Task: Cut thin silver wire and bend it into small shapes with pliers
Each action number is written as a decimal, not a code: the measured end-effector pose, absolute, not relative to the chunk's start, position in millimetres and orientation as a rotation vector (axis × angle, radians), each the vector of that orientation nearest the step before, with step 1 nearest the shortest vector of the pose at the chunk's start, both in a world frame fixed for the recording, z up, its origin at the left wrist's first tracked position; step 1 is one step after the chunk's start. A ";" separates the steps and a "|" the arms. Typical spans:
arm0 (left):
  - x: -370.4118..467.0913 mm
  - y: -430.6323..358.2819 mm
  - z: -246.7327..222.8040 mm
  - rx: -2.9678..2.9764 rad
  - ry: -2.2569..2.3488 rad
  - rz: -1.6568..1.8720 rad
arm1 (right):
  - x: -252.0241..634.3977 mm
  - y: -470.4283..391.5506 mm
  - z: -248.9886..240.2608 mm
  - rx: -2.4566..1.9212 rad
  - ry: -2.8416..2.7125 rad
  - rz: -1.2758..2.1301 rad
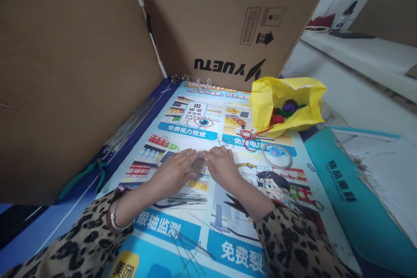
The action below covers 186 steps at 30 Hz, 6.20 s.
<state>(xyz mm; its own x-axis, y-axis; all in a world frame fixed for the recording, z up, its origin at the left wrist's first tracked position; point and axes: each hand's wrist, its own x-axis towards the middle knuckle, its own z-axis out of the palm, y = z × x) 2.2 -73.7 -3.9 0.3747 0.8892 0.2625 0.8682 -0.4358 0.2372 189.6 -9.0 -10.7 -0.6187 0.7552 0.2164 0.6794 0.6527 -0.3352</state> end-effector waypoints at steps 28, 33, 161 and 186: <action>3.4 -72.5 -1.4 2.439 1.604 0.352 | 188.8 -8.8 -4.8 -1.240 -2.626 0.279; 4.1 -72.4 -1.1 2.425 1.597 0.395 | 194.9 -1.8 -8.0 -1.208 -2.627 0.384; 0.1 -66.9 -1.7 2.567 1.174 0.447 | 213.8 9.9 -4.2 -0.552 -2.803 0.356; -17.0 -65.4 0.1 2.502 1.281 0.777 | 214.1 1.6 0.3 -0.595 -2.763 0.489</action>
